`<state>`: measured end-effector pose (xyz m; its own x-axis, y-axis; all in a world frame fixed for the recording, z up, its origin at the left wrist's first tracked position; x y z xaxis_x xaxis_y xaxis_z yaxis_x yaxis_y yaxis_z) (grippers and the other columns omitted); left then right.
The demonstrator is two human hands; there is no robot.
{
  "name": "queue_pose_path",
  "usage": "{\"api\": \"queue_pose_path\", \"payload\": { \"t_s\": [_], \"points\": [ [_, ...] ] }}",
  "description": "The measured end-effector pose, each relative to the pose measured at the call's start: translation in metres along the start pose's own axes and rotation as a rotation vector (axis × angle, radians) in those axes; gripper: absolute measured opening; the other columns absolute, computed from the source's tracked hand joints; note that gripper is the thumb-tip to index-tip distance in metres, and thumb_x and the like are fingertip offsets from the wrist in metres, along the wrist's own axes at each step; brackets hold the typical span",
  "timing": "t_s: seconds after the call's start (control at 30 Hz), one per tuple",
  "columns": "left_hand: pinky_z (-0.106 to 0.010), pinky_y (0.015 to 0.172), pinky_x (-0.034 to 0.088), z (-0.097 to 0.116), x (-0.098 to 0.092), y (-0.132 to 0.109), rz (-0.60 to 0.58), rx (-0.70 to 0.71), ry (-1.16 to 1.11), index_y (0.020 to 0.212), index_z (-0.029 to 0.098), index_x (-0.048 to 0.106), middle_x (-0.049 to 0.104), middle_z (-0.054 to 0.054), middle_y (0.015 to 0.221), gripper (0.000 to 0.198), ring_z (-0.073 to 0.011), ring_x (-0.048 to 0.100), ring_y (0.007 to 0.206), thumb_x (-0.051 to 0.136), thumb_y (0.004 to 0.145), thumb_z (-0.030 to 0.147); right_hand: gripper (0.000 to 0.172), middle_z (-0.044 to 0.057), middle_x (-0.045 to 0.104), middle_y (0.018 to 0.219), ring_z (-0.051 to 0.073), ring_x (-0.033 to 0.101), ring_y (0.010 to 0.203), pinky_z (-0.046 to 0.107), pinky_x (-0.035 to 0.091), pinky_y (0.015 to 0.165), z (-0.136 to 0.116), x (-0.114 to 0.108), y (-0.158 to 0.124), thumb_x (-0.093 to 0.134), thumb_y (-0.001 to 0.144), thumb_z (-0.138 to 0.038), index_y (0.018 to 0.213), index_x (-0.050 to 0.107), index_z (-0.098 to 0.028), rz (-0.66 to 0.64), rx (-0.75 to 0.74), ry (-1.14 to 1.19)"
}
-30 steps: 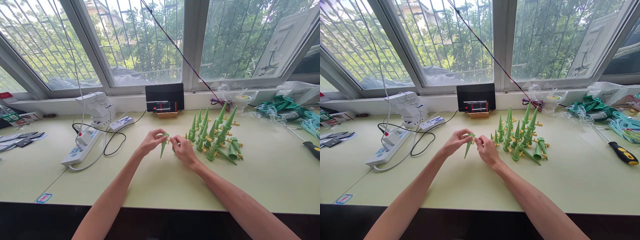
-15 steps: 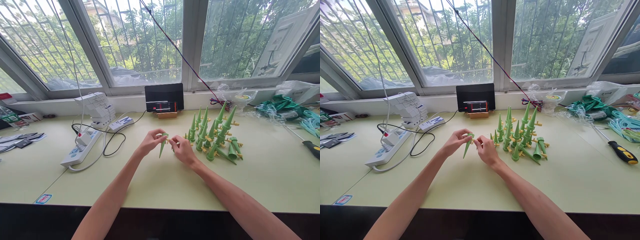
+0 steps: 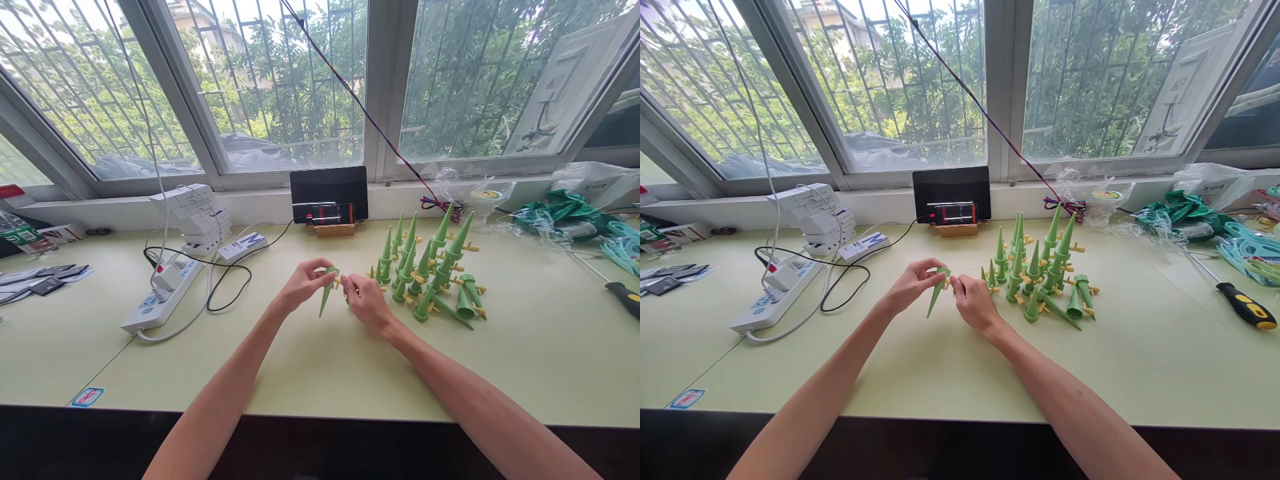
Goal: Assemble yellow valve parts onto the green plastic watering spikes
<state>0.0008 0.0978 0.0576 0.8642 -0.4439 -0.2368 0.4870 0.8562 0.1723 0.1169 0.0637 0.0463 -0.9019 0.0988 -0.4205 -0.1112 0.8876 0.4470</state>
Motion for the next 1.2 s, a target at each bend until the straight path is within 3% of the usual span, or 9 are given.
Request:
{"api": "queue_pose_path", "payload": {
  "t_s": [0.3,0.43,0.57,0.8,1.2],
  "points": [
    [-0.036,0.076,0.049,0.0007,0.0004,-0.0001,0.002,0.005,0.0,0.093,0.016,0.064,0.067,-0.005,0.083,0.031,-0.0186,0.064,0.077,0.071,0.081,0.044,0.056,0.0,0.052,0.051,0.013,0.046,0.048,0.027,0.035,0.053,0.0045,0.0003,0.0,0.032,0.1,-0.053,0.057,0.048,-0.021,0.001,0.046,0.026],
    [-0.036,0.075,0.049,0.0003,-0.0033,0.0005,0.027,-0.007,0.018,0.092,0.016,0.064,0.066,-0.004,0.079,0.031,-0.0192,0.065,0.077,0.07,0.082,0.045,0.045,0.0,0.055,0.056,0.013,0.049,0.049,0.026,0.038,0.052,0.0048,0.0,-0.0005,0.039,0.098,-0.052,0.068,0.053,-0.021,-0.001,0.065,0.075],
    [-0.034,0.075,0.049,0.0,-0.007,0.0007,0.053,-0.008,0.01,0.091,0.016,0.064,0.066,-0.004,0.08,0.03,-0.0197,0.066,0.079,0.07,0.081,0.044,0.028,0.002,0.063,0.073,0.014,0.056,0.058,0.025,0.042,0.054,-0.0008,-0.003,-0.0009,0.049,0.094,-0.046,0.085,0.056,-0.02,0.015,0.033,0.113],
    [-0.035,0.076,0.049,-0.0013,-0.0057,0.0001,0.043,-0.024,0.016,0.091,0.016,0.062,0.065,-0.003,0.081,0.028,-0.0196,0.066,0.079,0.069,0.083,0.042,0.024,0.002,0.061,0.075,0.013,0.053,0.056,0.025,0.041,0.053,0.0001,-0.0016,-0.0005,0.049,0.094,-0.041,0.083,0.053,-0.02,0.011,0.031,0.146],
    [-0.036,0.079,0.048,-0.0031,0.0013,-0.0001,-0.009,-0.025,0.045,0.095,0.017,0.062,0.068,-0.005,0.085,0.028,-0.0199,0.066,0.082,0.068,0.084,0.041,0.05,-0.002,0.049,0.049,0.012,0.045,0.047,0.026,0.034,0.052,0.0053,-0.0002,-0.001,0.035,0.1,-0.049,0.062,0.049,-0.021,0.004,0.064,0.059]
  ]
}}
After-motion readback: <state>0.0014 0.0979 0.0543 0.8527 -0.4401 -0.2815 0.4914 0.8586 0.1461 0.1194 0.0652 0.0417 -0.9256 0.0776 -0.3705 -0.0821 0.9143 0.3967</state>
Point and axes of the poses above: each hand's wrist, its own y-axis towards the middle knuckle, its own x-axis out of the palm, z = x × y, the point moved 10 cm from there along y, towards the middle knuckle
